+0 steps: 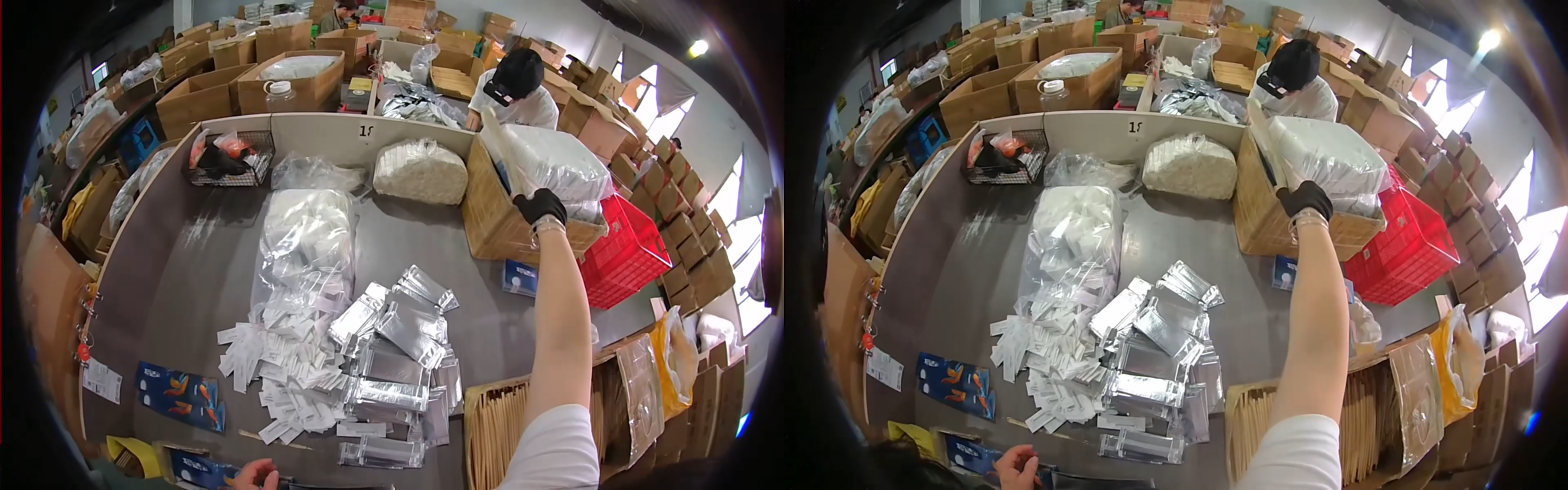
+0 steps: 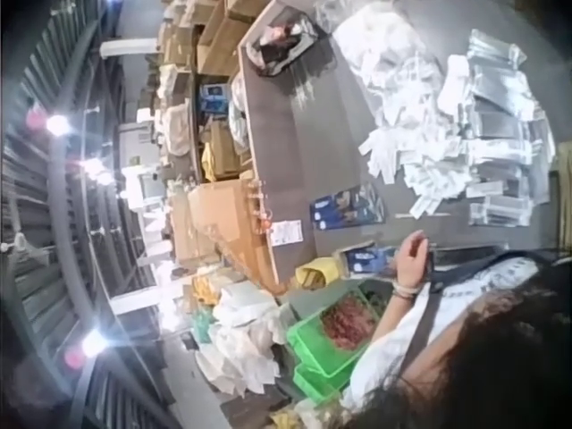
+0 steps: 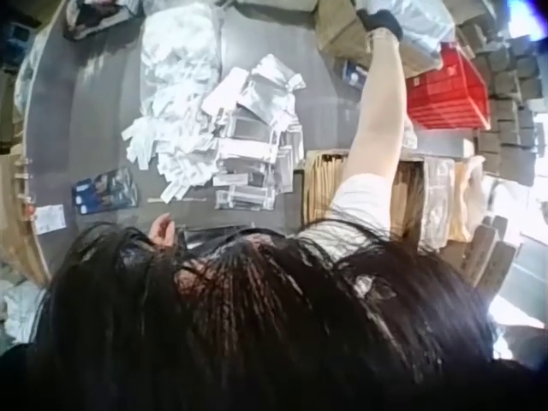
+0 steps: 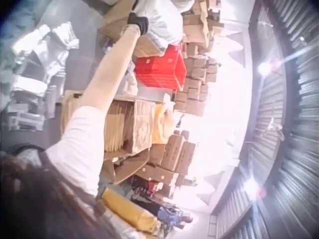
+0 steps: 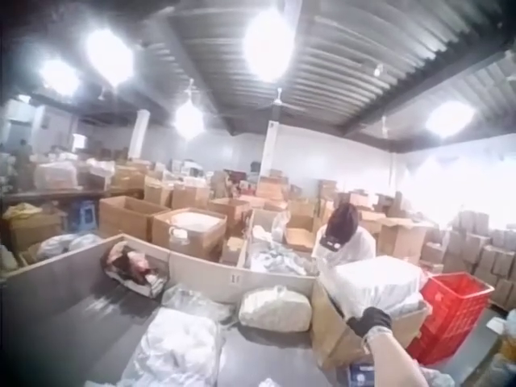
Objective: Packaging small items into silver foil pouches and organizing them in boxes.
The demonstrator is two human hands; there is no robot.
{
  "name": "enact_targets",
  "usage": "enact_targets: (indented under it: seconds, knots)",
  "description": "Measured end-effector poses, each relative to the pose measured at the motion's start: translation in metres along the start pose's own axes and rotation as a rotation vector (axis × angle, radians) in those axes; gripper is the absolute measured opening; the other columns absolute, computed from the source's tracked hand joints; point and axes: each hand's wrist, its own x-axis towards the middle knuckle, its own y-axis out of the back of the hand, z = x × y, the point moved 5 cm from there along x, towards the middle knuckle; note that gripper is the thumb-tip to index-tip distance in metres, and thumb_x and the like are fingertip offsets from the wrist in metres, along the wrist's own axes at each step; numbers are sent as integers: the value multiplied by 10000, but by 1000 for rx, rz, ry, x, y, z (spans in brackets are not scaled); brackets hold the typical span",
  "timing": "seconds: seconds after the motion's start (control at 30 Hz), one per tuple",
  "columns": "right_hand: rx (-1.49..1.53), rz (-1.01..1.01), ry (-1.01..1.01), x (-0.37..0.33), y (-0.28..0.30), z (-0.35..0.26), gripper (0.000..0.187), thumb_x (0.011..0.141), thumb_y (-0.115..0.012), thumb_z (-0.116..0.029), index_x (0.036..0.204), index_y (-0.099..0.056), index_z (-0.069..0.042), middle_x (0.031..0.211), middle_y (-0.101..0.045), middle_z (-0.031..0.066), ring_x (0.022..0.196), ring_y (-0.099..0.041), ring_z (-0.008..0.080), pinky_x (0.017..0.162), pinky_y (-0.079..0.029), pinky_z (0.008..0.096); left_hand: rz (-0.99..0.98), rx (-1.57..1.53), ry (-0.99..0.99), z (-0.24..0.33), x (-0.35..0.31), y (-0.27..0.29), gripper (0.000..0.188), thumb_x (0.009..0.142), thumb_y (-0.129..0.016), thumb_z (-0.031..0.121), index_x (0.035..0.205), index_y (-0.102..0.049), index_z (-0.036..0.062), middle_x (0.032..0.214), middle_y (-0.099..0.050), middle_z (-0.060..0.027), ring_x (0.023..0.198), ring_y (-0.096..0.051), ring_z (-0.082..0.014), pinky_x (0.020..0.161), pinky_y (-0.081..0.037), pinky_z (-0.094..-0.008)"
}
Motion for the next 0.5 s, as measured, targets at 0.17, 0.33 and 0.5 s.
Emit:
enact_targets:
  seconds: [0.17, 0.33, 0.5]
  knots:
    - [150, 223, 181, -100, 17, 17, 491, 796, -687, -472, 1025, -687, -38, 944, -696, 194, 915, -676, 343, 800, -524, 411, -74, -27, 114, 22, -11, 1, 343, 901, -674, 182, 1210, -587, 58, 956, -631, -58, 841, -587, -181, 755, -482, -317]
    - [418, 17, 345, -303, 20, 24, 297, 799, -738, -224, 1035, -674, -56, 891, -699, 131, 812, -681, 262, 736, -530, 348, -12, 109, -271, 29, -26, 17, 208, 844, -644, 6, 1049, -623, -25, 880, -664, -85, 784, -654, -154, 709, -520, -281]
    - [376, 17, 42, -426, -16, 146, 283, 810, -718, -180, 1026, -651, -10, 977, -649, 146, 877, -645, 285, 770, -525, 379, -79, 207, -436, 61, -35, 22, 212, 852, -636, 6, 1062, -621, -20, 897, -663, -95, 791, -650, -159, 709, -518, -280]
